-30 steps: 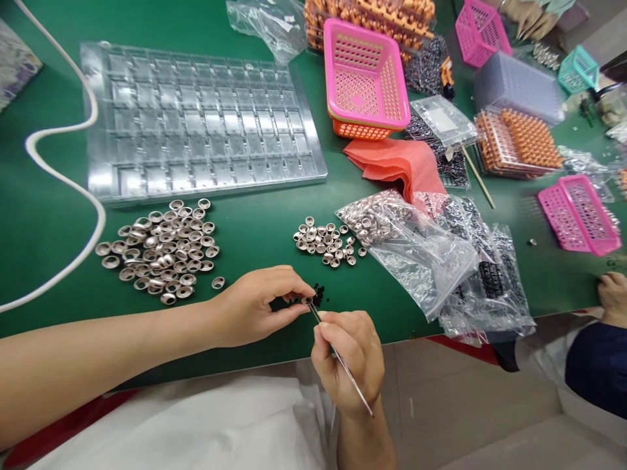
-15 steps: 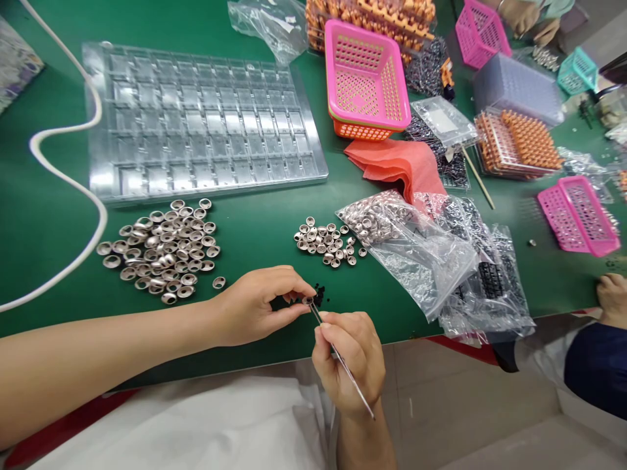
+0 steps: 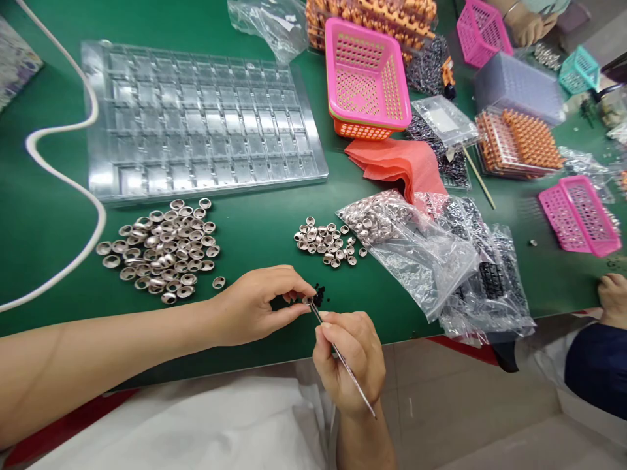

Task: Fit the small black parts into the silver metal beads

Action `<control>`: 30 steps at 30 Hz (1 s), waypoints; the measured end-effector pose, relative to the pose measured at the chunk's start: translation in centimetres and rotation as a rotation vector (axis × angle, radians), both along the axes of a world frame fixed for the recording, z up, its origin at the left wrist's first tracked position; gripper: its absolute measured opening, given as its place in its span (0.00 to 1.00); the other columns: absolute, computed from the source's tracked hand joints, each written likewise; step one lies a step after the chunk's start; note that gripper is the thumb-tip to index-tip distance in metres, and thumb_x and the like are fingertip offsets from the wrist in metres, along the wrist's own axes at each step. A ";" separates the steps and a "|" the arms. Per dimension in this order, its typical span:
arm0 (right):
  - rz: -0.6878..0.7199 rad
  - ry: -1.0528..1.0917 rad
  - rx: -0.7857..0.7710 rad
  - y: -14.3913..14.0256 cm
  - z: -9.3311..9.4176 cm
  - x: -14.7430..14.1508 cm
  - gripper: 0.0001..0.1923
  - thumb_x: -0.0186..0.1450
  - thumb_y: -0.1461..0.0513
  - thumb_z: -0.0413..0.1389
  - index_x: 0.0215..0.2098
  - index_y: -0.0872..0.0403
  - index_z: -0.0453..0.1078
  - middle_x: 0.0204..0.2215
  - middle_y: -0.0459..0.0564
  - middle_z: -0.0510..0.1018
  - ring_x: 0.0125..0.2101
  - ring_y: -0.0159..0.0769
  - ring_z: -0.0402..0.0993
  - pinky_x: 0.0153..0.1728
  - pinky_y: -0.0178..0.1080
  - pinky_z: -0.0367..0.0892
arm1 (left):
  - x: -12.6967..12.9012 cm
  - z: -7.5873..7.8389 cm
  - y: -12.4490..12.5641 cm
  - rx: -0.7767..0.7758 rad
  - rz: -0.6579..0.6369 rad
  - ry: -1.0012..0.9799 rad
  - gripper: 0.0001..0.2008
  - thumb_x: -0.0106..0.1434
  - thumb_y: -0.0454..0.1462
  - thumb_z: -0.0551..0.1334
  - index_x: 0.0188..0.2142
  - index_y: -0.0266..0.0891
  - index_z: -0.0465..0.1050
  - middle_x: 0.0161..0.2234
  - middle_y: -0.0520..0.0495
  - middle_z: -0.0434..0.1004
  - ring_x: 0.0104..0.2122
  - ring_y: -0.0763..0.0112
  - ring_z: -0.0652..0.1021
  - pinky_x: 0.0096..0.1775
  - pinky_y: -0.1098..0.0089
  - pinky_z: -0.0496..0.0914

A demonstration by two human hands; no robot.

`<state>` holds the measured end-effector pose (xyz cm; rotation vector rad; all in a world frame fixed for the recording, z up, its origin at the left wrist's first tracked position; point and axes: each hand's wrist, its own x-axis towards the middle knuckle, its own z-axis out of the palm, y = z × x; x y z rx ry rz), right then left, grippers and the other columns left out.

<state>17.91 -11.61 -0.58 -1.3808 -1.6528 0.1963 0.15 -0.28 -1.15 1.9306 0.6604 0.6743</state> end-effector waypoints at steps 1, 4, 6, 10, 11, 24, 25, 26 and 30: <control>0.003 0.000 0.004 0.0 0.0 0.0 0.15 0.64 0.73 0.60 0.47 0.52 0.72 0.38 0.52 0.82 0.35 0.38 0.81 0.31 0.41 0.77 | 0.0 0.0 0.0 -0.001 -0.001 -0.001 0.05 0.66 0.33 0.64 0.42 0.37 0.77 0.34 0.48 0.82 0.34 0.69 0.79 0.35 0.72 0.73; 0.004 0.008 0.014 0.1 0.0 0.0 0.16 0.63 0.74 0.60 0.47 0.53 0.72 0.38 0.52 0.82 0.35 0.38 0.81 0.31 0.41 0.76 | 0.0 0.0 0.0 -0.007 0.002 0.001 0.05 0.66 0.33 0.64 0.42 0.38 0.77 0.34 0.48 0.82 0.34 0.69 0.79 0.36 0.72 0.73; 0.004 0.004 0.015 0.1 0.0 0.0 0.16 0.63 0.74 0.61 0.47 0.53 0.72 0.38 0.52 0.82 0.35 0.38 0.81 0.30 0.41 0.76 | 0.0 0.0 0.0 -0.009 0.006 -0.001 0.05 0.66 0.33 0.64 0.42 0.38 0.77 0.34 0.48 0.82 0.34 0.69 0.79 0.36 0.72 0.74; 0.011 0.002 0.010 0.1 0.0 0.2 0.16 0.63 0.74 0.60 0.46 0.52 0.72 0.38 0.52 0.82 0.35 0.38 0.81 0.31 0.41 0.76 | 0.0 -0.1 -0.1 -0.009 0.004 -0.004 0.06 0.66 0.33 0.64 0.42 0.38 0.77 0.34 0.48 0.82 0.34 0.69 0.79 0.36 0.72 0.74; 0.014 0.009 0.002 0.1 0.0 0.2 0.16 0.63 0.74 0.60 0.47 0.52 0.72 0.38 0.52 0.82 0.35 0.38 0.81 0.31 0.41 0.76 | 0.0 -0.1 -0.1 -0.008 0.001 -0.004 0.06 0.66 0.33 0.64 0.42 0.38 0.77 0.34 0.48 0.82 0.34 0.69 0.79 0.36 0.72 0.74; 0.024 -0.024 -0.007 0.3 0.1 0.5 0.14 0.64 0.72 0.60 0.45 0.51 0.72 0.38 0.51 0.83 0.35 0.37 0.81 0.31 0.40 0.77 | 0.1 -0.2 -0.1 -0.010 0.008 -0.039 0.06 0.66 0.33 0.63 0.43 0.38 0.77 0.35 0.47 0.82 0.34 0.69 0.80 0.35 0.72 0.74; 0.025 -0.031 -0.002 0.3 0.1 0.5 0.14 0.64 0.72 0.60 0.45 0.51 0.72 0.38 0.51 0.83 0.35 0.37 0.81 0.31 0.40 0.77 | 0.1 -0.2 -0.1 -0.012 0.008 -0.038 0.06 0.66 0.33 0.64 0.43 0.38 0.78 0.35 0.47 0.82 0.34 0.69 0.80 0.35 0.72 0.74; 0.025 -0.036 0.001 0.2 0.2 0.5 0.14 0.64 0.72 0.60 0.46 0.51 0.72 0.39 0.51 0.83 0.35 0.37 0.81 0.31 0.40 0.77 | 0.1 -0.2 -0.1 -0.012 0.008 -0.038 0.06 0.66 0.33 0.64 0.43 0.38 0.78 0.35 0.47 0.82 0.34 0.69 0.80 0.35 0.72 0.74; 0.040 -0.035 0.010 0.2 0.2 0.6 0.16 0.63 0.73 0.61 0.46 0.52 0.72 0.39 0.52 0.82 0.36 0.37 0.81 0.31 0.41 0.76 | 0.0 -0.2 0.0 -0.011 0.005 -0.034 0.06 0.66 0.32 0.65 0.43 0.36 0.78 0.35 0.47 0.82 0.33 0.70 0.79 0.35 0.72 0.74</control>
